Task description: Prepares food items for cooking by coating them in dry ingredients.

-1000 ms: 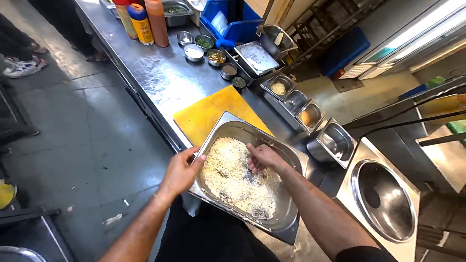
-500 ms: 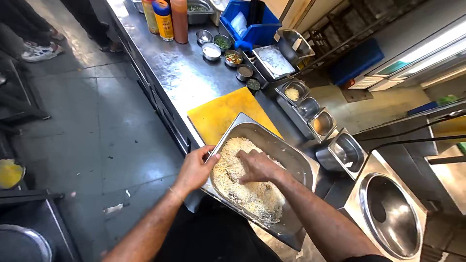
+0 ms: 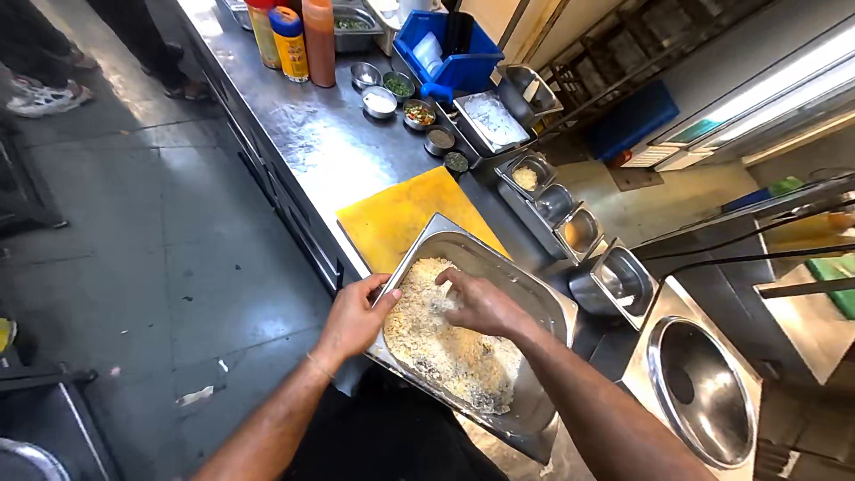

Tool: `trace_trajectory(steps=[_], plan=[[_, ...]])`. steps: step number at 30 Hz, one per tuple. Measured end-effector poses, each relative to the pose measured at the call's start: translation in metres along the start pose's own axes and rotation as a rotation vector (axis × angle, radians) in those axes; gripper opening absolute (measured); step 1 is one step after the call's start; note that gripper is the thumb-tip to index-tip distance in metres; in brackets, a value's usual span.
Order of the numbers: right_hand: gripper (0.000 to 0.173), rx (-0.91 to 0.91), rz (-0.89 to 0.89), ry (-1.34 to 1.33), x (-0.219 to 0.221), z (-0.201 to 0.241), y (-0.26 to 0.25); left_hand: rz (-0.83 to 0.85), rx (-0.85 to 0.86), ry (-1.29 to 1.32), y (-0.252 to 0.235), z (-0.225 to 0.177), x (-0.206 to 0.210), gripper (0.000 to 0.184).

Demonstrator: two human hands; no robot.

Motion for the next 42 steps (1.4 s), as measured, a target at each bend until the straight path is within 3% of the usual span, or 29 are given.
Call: trace_trajectory(steps=[3, 6, 8, 11, 13, 14, 17, 20, 23, 26, 29, 35, 42], plan=[[0.058, -0.060, -0.146, 0.225, -0.013, 0.009, 0.024, 0.005, -0.003, -0.002, -0.001, 0.001, 0.000, 0.030], [0.056, -0.073, -0.171, 0.130, -0.017, 0.006, 0.010, 0.008, 0.004, -0.008, -0.001, 0.003, 0.000, 0.030], [0.070, -0.078, -0.207, -0.019, -0.015, 0.004, -0.024, 0.016, 0.002, -0.003, -0.001, 0.003, 0.001, 0.030], [0.089, 0.074, -0.254, -0.059, 0.017, 0.010, -0.063, 0.022, -0.002, -0.004, -0.003, 0.002, 0.001, 0.030], [0.080, 0.130, -0.256, 0.012, 0.037, 0.018, -0.072, 0.026, -0.004, -0.002, -0.003, 0.004, 0.000, 0.030], [0.067, 0.116, -0.236, 0.015, 0.039, 0.018, -0.075, 0.027, -0.007, 0.008, -0.003, 0.005, 0.000, 0.030], [0.032, -0.054, -0.147, -0.053, 0.022, 0.018, -0.056, 0.032, -0.002, 0.017, -0.002, 0.004, 0.001, 0.030], [0.023, -0.194, -0.078, -0.067, 0.005, 0.015, -0.007, 0.031, -0.003, 0.005, -0.003, 0.002, -0.001, 0.030], [0.022, -0.073, -0.146, -0.275, -0.008, -0.012, 0.013, 0.025, 0.008, 0.000, -0.004, 0.003, -0.001, 0.029], [0.058, 0.243, 0.161, -0.703, 0.038, -0.034, -0.008, 0.025, 0.020, -0.008, -0.005, 0.003, 0.000, 0.029], [0.070, 0.466, 0.273, -0.861, 0.073, -0.053, -0.033, 0.027, 0.009, -0.010, -0.005, 0.007, 0.000, 0.028], [0.077, 0.439, 0.259, -0.912, 0.059, -0.033, -0.041, 0.014, 0.008, 0.013, -0.001, 0.004, 0.001, 0.028], [0.072, 0.486, 0.235, -1.030, 0.057, -0.031, -0.054, -0.004, 0.003, 0.025, 0.001, 0.003, 0.001, 0.025]])
Point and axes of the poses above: each hand's wrist, its own y-axis away from the middle knuckle, its own x-axis out of the palm, z = x × y, the point moved 8 cm from there along -y, towards the middle knuckle, and after that the axes turned 12 degrees about x, right-handed, at the moved point
